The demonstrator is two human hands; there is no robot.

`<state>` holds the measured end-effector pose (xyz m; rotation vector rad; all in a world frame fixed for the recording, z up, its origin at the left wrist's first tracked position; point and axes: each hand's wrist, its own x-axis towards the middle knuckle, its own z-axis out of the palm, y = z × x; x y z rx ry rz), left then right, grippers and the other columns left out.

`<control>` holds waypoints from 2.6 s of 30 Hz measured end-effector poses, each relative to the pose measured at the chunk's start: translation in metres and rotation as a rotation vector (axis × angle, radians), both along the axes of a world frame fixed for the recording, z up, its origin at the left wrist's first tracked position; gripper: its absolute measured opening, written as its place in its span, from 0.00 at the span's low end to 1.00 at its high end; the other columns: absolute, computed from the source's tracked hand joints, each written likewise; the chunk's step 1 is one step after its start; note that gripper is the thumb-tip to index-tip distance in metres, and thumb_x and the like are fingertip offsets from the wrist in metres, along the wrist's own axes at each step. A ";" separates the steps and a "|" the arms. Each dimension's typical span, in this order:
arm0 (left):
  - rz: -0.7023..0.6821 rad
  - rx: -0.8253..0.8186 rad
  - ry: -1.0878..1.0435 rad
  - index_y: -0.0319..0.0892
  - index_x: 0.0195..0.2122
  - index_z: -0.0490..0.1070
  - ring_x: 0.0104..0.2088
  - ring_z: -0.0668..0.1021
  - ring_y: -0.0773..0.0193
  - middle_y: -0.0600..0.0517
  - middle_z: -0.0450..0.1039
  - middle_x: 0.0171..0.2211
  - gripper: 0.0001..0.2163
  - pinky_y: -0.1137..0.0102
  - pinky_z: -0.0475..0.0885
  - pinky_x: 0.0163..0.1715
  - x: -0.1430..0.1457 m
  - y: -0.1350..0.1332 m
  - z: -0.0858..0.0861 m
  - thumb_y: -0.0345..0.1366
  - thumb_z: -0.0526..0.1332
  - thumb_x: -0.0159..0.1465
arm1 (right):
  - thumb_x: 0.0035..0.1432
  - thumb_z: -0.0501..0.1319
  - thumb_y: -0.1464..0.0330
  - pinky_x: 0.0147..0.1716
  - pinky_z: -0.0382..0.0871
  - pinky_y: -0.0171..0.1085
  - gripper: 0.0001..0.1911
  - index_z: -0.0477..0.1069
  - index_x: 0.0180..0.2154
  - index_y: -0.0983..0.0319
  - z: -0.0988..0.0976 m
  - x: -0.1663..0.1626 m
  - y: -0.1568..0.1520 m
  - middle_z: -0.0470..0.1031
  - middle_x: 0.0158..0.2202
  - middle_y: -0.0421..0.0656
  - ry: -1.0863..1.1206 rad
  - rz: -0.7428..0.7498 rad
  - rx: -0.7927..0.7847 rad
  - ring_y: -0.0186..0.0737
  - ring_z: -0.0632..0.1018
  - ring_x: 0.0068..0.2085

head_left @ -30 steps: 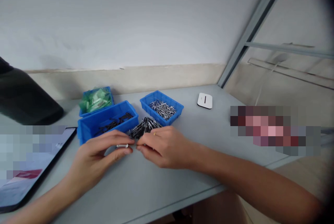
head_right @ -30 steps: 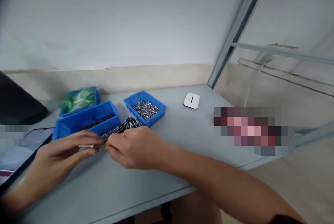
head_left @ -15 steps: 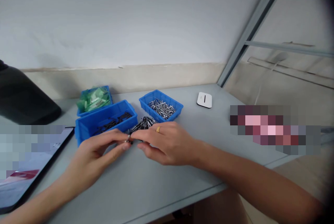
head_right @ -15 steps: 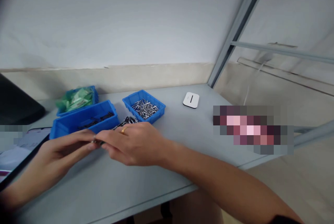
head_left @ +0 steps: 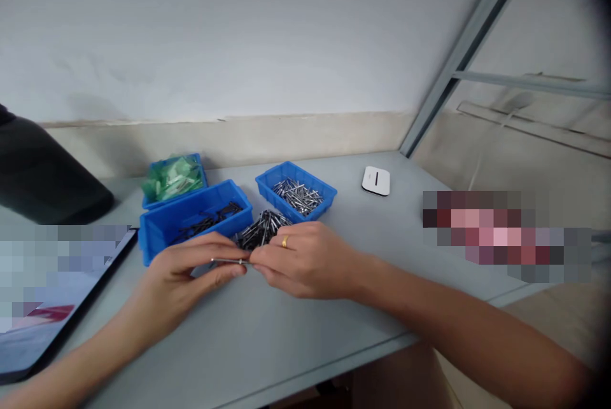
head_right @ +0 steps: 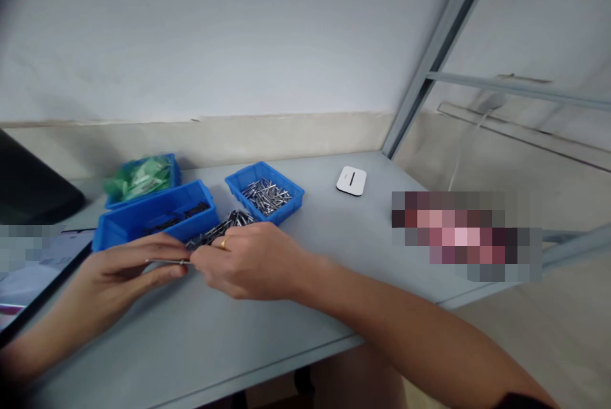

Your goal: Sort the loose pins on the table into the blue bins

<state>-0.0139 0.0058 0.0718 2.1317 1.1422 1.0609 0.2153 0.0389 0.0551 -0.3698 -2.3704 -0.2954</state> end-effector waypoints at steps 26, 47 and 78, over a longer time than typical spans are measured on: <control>0.089 0.019 0.203 0.49 0.35 0.81 0.31 0.83 0.63 0.55 0.83 0.32 0.10 0.77 0.75 0.25 -0.001 0.000 0.000 0.45 0.62 0.65 | 0.70 0.50 0.73 0.32 0.58 0.35 0.13 0.71 0.37 0.62 0.000 0.002 0.004 0.75 0.29 0.39 -0.142 -0.137 -0.175 0.34 0.73 0.32; 0.136 0.097 0.225 0.49 0.33 0.79 0.28 0.80 0.65 0.57 0.81 0.29 0.10 0.77 0.74 0.27 -0.002 -0.001 0.003 0.45 0.61 0.67 | 0.70 0.49 0.73 0.30 0.54 0.37 0.13 0.69 0.36 0.62 0.007 0.004 0.004 0.73 0.29 0.39 -0.181 -0.199 -0.232 0.34 0.68 0.30; 0.138 0.097 0.224 0.50 0.34 0.79 0.29 0.81 0.67 0.59 0.81 0.30 0.11 0.79 0.73 0.31 -0.009 0.001 -0.002 0.47 0.61 0.68 | 0.70 0.52 0.70 0.29 0.52 0.37 0.12 0.70 0.35 0.62 0.006 0.005 0.004 0.74 0.27 0.39 -0.169 -0.226 -0.227 0.34 0.70 0.30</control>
